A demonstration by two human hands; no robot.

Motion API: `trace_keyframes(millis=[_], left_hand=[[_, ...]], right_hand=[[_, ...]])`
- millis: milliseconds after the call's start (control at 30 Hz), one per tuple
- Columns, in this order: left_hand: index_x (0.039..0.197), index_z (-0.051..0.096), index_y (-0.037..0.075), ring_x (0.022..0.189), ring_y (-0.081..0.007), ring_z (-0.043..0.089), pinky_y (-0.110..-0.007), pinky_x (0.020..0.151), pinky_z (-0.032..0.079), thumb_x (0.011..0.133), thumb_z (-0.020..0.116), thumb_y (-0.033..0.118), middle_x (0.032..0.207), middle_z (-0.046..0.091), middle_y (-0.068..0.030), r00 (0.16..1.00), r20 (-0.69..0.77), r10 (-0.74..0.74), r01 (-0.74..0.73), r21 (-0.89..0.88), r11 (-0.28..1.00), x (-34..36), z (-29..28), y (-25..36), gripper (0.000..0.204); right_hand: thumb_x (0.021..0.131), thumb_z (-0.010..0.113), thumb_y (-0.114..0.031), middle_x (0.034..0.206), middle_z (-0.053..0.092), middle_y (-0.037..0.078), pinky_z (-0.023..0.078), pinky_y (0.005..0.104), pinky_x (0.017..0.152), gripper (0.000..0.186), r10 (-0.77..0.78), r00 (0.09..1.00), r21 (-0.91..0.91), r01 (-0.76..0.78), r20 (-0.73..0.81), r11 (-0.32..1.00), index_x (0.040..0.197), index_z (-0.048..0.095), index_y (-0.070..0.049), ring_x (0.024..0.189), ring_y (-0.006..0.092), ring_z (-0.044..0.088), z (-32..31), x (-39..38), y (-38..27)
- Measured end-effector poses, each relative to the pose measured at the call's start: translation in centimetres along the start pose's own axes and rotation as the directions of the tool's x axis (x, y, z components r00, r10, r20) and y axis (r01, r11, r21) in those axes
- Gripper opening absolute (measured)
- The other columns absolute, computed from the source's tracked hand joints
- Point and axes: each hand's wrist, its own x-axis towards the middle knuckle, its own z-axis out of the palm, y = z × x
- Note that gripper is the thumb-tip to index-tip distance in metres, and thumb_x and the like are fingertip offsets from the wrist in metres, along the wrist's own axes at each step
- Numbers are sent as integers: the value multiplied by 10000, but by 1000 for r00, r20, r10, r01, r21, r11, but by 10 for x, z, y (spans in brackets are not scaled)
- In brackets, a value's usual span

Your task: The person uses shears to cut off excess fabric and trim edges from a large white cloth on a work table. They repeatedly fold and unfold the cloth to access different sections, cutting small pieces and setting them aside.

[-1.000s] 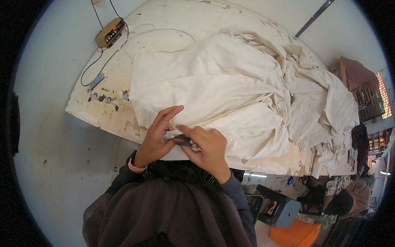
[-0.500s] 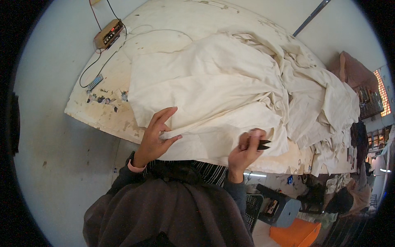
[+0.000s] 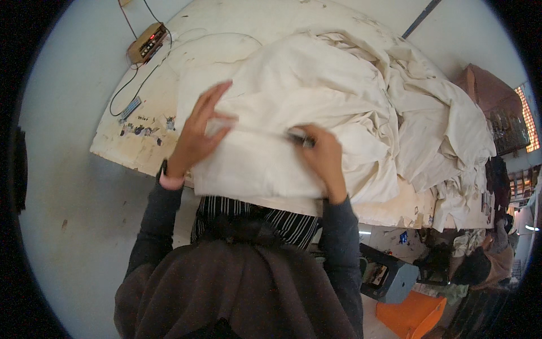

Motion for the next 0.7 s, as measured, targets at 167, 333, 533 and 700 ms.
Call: trace_keyframes(millis=[167,333,533,700], left_hand=[[1388,615,107,912,-240,727,-321,799,554,884,744,101,1307,654,-142,997,-79,18,5,277,961,9,-34,-43,521],[1203,729,87,861,-258,710,-348,767,532,923,728,184,996,751,-121,904,-186,-386,422,237,875,-64,-70,-61,296],[1088,704,40,794,-301,673,-392,733,522,945,689,194,905,717,-119,823,-175,-540,567,218,794,-104,-50,-30,211],[1002,613,1,772,-328,654,-411,721,517,872,766,164,864,682,-132,1000,9,9,-10,200,980,-94,10,-23,259]], right_hand=[[854,741,-149,1204,721,91,549,395,810,430,24,934,-224,-111,-357,968,1278,672,-139,1064,295,706,-10,46,15],[808,726,-89,1272,659,84,544,344,798,489,63,944,-68,-90,-325,994,1288,641,-124,1072,275,675,-9,20,-7],[807,726,-1,1230,663,71,553,301,752,420,55,976,294,10,-212,956,1216,664,-77,1063,201,666,20,6,-36],[832,780,-30,1257,664,83,563,291,775,442,-159,982,684,48,100,728,1258,679,-88,1111,154,648,51,1,-85]])
